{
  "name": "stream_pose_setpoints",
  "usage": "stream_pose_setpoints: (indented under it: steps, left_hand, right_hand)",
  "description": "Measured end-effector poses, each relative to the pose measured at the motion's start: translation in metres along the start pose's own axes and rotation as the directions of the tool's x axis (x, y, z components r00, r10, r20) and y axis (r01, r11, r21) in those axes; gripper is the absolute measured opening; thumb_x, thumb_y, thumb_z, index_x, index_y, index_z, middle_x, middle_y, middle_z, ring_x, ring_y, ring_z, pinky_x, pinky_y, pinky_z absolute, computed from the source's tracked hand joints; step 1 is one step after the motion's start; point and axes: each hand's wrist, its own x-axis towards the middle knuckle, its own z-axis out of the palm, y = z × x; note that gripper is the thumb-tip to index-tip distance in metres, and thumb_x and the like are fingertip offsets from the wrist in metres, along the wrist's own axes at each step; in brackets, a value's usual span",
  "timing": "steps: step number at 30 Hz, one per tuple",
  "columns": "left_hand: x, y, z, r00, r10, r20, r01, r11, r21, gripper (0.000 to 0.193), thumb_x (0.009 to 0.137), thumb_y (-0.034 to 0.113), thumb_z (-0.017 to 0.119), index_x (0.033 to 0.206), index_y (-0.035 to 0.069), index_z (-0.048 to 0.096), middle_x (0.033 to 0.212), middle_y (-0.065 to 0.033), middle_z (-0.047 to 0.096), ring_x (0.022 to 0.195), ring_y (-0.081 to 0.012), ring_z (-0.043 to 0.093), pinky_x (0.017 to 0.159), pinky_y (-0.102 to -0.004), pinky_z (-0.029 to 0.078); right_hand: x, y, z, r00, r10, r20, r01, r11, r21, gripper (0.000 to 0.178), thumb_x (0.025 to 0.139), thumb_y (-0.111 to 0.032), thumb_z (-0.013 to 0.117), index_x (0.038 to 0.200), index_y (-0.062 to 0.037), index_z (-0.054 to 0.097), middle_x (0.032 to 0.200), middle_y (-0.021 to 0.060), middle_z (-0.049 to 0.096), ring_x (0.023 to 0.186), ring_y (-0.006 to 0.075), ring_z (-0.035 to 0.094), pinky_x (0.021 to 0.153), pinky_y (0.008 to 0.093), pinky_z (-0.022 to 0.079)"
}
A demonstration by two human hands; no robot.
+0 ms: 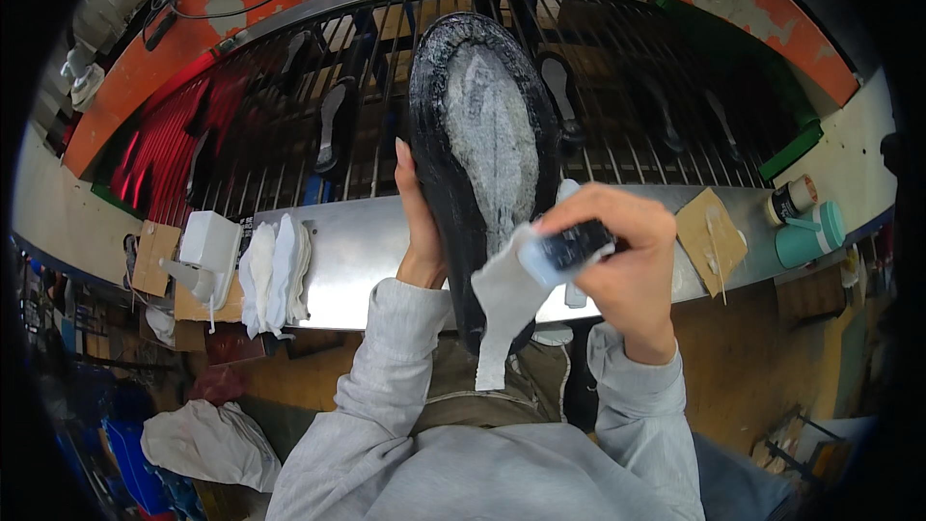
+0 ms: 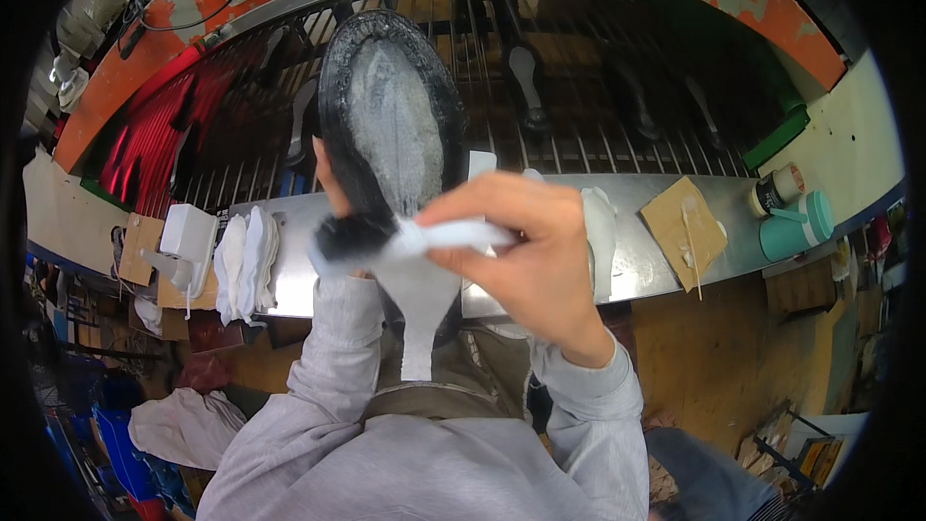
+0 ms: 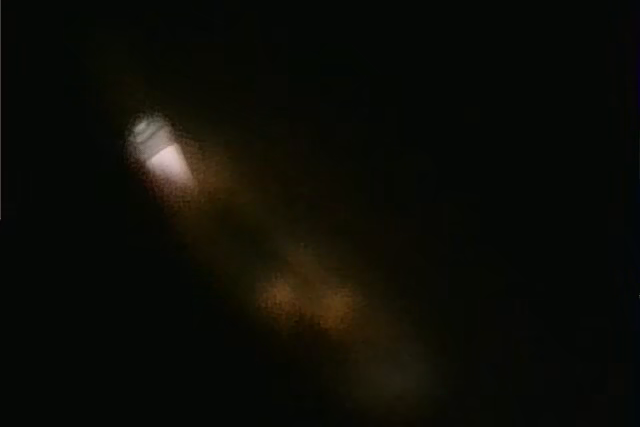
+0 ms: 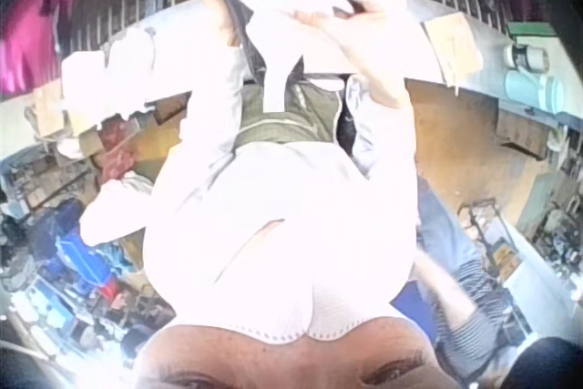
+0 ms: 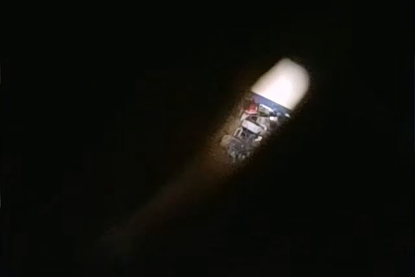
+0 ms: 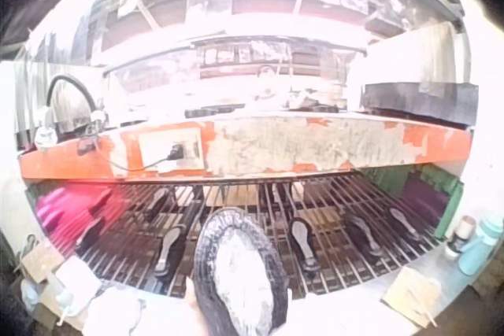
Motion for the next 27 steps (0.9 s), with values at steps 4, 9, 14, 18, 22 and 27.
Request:
stream_pose_setpoints:
  steps: [4,9,14,18,22,27]
  left_hand:
    - [-0.016,0.003,-0.018,0.999,-0.042,0.026,0.041,0.999,0.016,0.095,0.093,0.081,0.028,0.149,0.004,0.04,0.141,-0.0168,0.053,0.125,-0.0282,0.057,0.106,-0.0408,0.048]
    - [-0.018,-0.006,-0.035,0.962,0.048,0.27,0.093,0.87,-0.484,0.089,0.096,0.076,0.031,0.149,0.005,0.041,0.141,-0.017,0.053,0.124,-0.0279,0.058,0.106,-0.0402,0.049]
    - [-0.03,-0.027,-0.085,0.866,0.494,-0.072,-0.378,0.743,0.553,0.072,0.104,0.061,0.032,0.15,0.006,0.037,0.143,-0.0126,0.048,0.129,-0.0245,0.05,0.11,-0.0401,0.04]
    - [-0.03,-0.034,-0.104,0.888,0.405,-0.219,-0.271,0.844,0.462,0.072,0.103,0.062,0.034,0.149,0.006,0.039,0.142,-0.0117,0.05,0.128,-0.024,0.051,0.109,-0.0394,0.041]
    - [-0.037,-0.028,-0.093,0.933,0.24,-0.269,-0.155,0.941,0.301,0.072,0.102,0.062,0.036,0.148,0.007,0.041,0.141,-0.0108,0.052,0.127,-0.0236,0.053,0.109,-0.0387,0.042]
    - [-0.053,-0.018,-0.083,0.956,0.109,-0.274,-0.07,0.987,0.148,0.072,0.102,0.063,0.039,0.147,0.007,0.043,0.14,-0.0097,0.054,0.125,-0.023,0.054,0.108,-0.0379,0.043]
  right_hand:
    - [0.023,-0.015,0.015,0.991,0.077,-0.112,-0.076,0.997,0.011,0.017,0.071,0.0,0.083,0.086,-0.0003,0.074,0.08,-0.0006,0.063,0.065,0.0027,0.049,0.052,0.0199,0.033]
    - [0.037,-0.001,0.021,0.981,-0.076,-0.176,0.064,0.995,-0.072,0.022,0.068,-0.002,0.089,0.086,-0.0011,0.076,0.09,-0.001,0.056,0.066,0.0015,0.044,0.052,0.0183,0.029]
    - [0.039,0.007,0.022,0.975,-0.152,-0.163,0.115,0.97,-0.216,0.027,0.066,-0.012,0.092,0.088,-0.0048,0.078,0.091,0.0003,0.048,0.069,0.0054,0.047,0.058,0.0212,0.038]
    - [0.04,0.01,0.022,0.932,-0.196,-0.306,0.098,0.947,-0.307,0.047,0.061,-0.018,0.095,0.099,-0.0053,0.072,0.099,0.0061,0.047,0.084,0.0172,0.056,0.07,0.0297,0.05]
    - [0.044,0.015,0.022,0.902,-0.17,-0.397,0.044,0.951,-0.307,0.057,0.063,-0.018,0.093,0.109,-0.0057,0.063,0.105,0.0098,0.048,0.089,0.0236,0.059,0.072,0.0325,0.054]
    - [0.025,0.022,0.017,0.935,-0.048,-0.352,-0.023,0.98,-0.195,0.036,0.074,-0.018,0.087,0.103,-0.0087,0.068,0.102,0.0018,0.051,0.084,0.0113,0.053,0.057,0.0242,0.042]
